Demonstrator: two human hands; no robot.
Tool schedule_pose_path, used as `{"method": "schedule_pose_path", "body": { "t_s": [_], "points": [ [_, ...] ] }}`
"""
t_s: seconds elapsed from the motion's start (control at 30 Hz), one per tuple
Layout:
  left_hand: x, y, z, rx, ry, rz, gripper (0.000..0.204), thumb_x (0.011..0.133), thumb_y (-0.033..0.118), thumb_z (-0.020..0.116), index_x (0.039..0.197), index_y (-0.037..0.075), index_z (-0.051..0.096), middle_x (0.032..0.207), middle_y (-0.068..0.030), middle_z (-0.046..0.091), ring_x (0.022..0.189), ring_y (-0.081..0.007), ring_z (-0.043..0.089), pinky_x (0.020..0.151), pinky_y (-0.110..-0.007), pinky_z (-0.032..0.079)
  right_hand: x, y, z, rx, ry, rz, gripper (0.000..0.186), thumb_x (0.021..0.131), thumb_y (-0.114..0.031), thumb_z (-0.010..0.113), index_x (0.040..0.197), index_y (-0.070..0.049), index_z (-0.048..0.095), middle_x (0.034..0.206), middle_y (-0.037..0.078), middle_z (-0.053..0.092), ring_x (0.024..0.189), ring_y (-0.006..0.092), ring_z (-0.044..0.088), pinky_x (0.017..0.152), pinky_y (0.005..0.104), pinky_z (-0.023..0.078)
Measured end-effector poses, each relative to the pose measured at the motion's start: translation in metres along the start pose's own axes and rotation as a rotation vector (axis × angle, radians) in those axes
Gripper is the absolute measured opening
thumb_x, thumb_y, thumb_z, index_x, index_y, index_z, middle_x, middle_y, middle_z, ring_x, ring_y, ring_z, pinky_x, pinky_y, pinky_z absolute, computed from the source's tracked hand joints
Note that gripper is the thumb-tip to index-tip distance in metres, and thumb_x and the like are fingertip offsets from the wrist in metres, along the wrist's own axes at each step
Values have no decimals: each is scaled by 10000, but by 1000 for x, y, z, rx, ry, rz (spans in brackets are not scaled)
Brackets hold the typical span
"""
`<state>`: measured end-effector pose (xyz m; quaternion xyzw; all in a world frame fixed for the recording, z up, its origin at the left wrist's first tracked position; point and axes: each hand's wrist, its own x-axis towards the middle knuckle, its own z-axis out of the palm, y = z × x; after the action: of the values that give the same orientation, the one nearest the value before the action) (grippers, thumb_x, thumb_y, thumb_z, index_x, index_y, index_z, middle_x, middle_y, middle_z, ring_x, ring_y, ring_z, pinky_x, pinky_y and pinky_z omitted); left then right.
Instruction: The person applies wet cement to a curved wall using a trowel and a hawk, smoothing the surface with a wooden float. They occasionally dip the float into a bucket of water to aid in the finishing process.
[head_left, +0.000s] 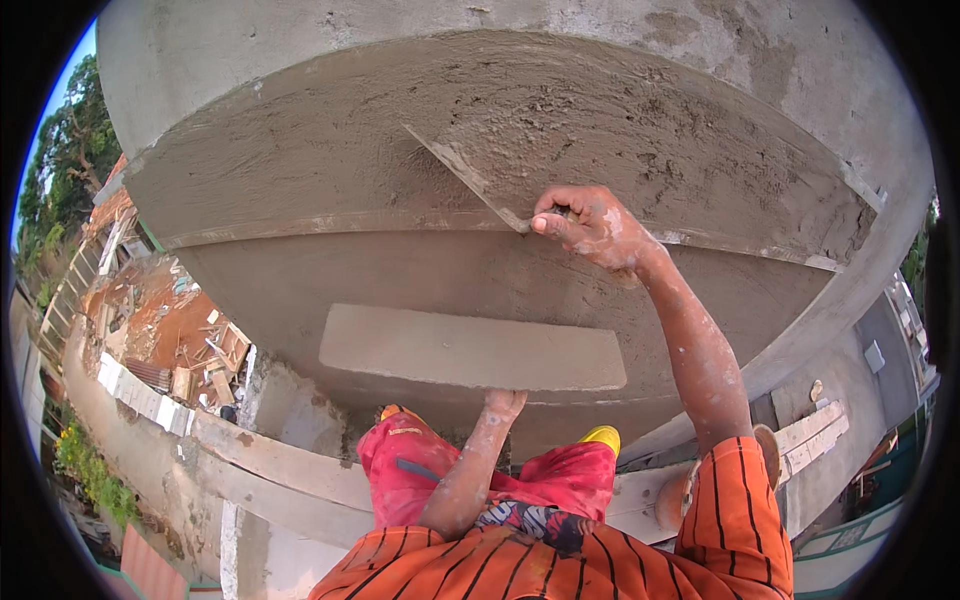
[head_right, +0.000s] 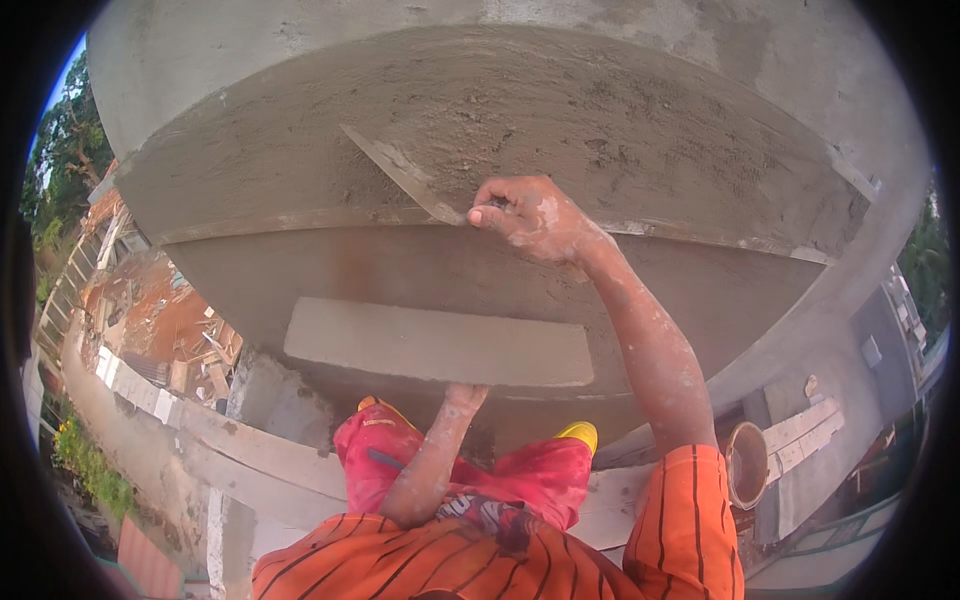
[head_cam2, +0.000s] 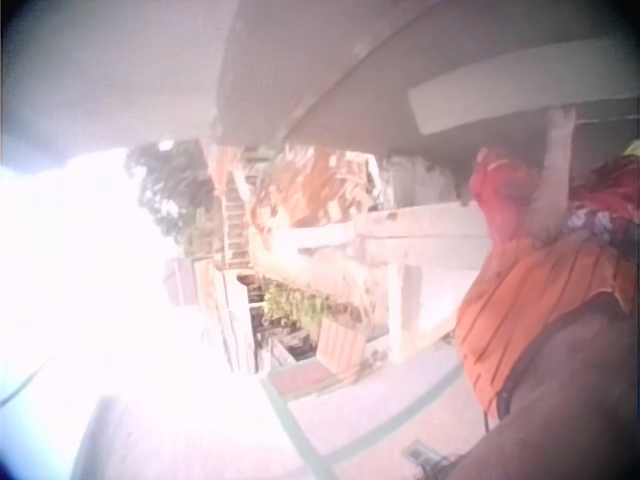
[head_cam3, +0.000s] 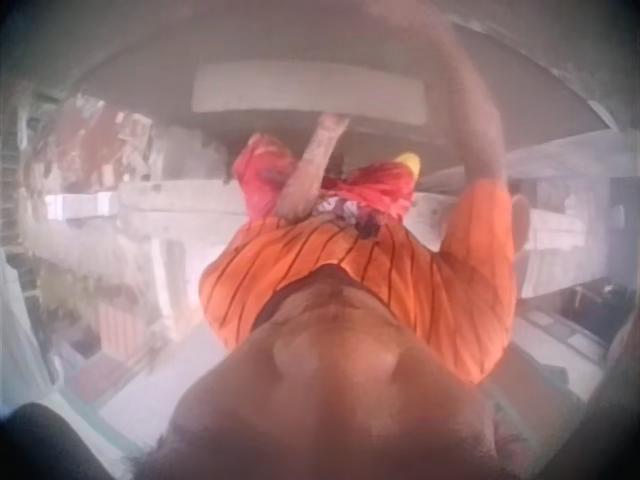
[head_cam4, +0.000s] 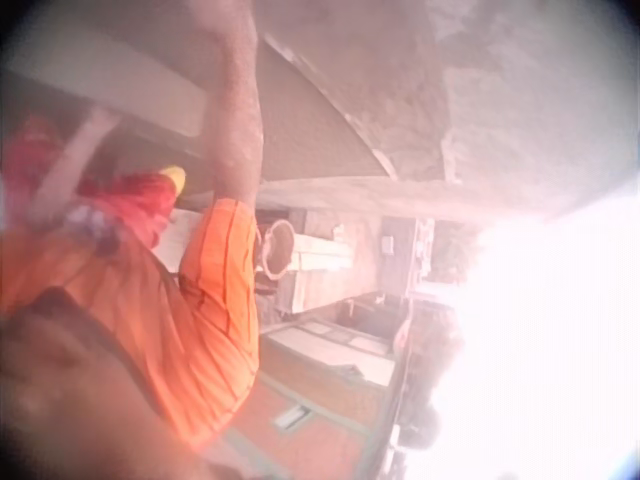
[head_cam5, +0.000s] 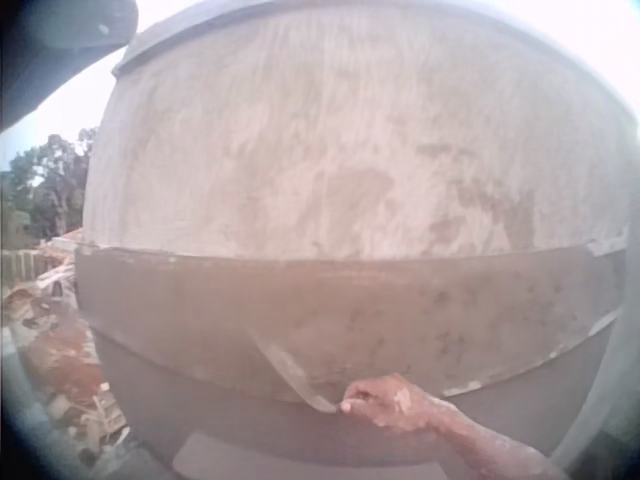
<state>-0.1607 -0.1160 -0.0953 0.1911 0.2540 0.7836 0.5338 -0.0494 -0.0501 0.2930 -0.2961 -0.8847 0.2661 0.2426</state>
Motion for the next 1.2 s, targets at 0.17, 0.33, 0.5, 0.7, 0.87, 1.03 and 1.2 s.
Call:
{"method": "schedule_pose_path", "body": {
  "t_s": [0.17,0.33,0.5,0.7,0.87,1.03,1.2],
  "points": [
    [8,-39,-20,-398,-206,-108,362,980,332,514,1274,122,538,1262,-29,588,1193,-232,540,1031,-396,445,-37,13,-56,-122,164,96,385,898,-467,646,970,-90,676,754,58,631,691,174,551,635,378,452],
    [1,-34,3,-482,-201,-192,370,972,326,532,1265,102,543,1271,-41,589,1204,-237,538,1031,-393,450,-72,-6,-102,-533,320,28,370,840,-421,719,908,-61,662,675,37,595,611,157,568,569,360,466],
    [4,-34,6,-412,-224,-195,374,962,335,546,1251,96,556,1258,-53,599,1190,-237,549,1012,-394,456,-124,-29,-97,-714,422,-258,306,780,-314,778,862,-51,645,702,98,625,597,259,593,560,378,461],
    [2,-16,14,-303,-161,-161,400,955,361,551,1263,105,547,1267,-51,592,1191,-246,546,1017,-412,447,-153,-77,-32,120,-339,-772,267,848,-336,723,876,-82,648,748,83,639,632,302,608,546,365,466],
    [-4,-12,11,-221,-120,-110,422,949,383,555,1273,113,539,1275,-50,586,1193,-254,544,1021,-428,440,-136,-38,-7,614,-873,-409,264,912,-310,655,932,-47,633,716,24,606,583,147,566,532,297,443],
    [-8,-9,83,-182,-233,-65,426,959,397,528,1295,134,521,1301,-50,564,1205,-245,530,1054,-437,413,-358,94,-113,526,1140,401,327,961,-348,485,849,-53,572,663,97,568,553,200,540,516,324,475],
    [14,9,-35,331,-303,64,492,959,321,546,1339,18,469,1332,-121,537,1226,-267,505,1068,-402,396,-508,108,-92,-79,783,955,279,902,-313,635,854,-39,665,615,13,585,591,177,560,535,349,454]
  ]
}}
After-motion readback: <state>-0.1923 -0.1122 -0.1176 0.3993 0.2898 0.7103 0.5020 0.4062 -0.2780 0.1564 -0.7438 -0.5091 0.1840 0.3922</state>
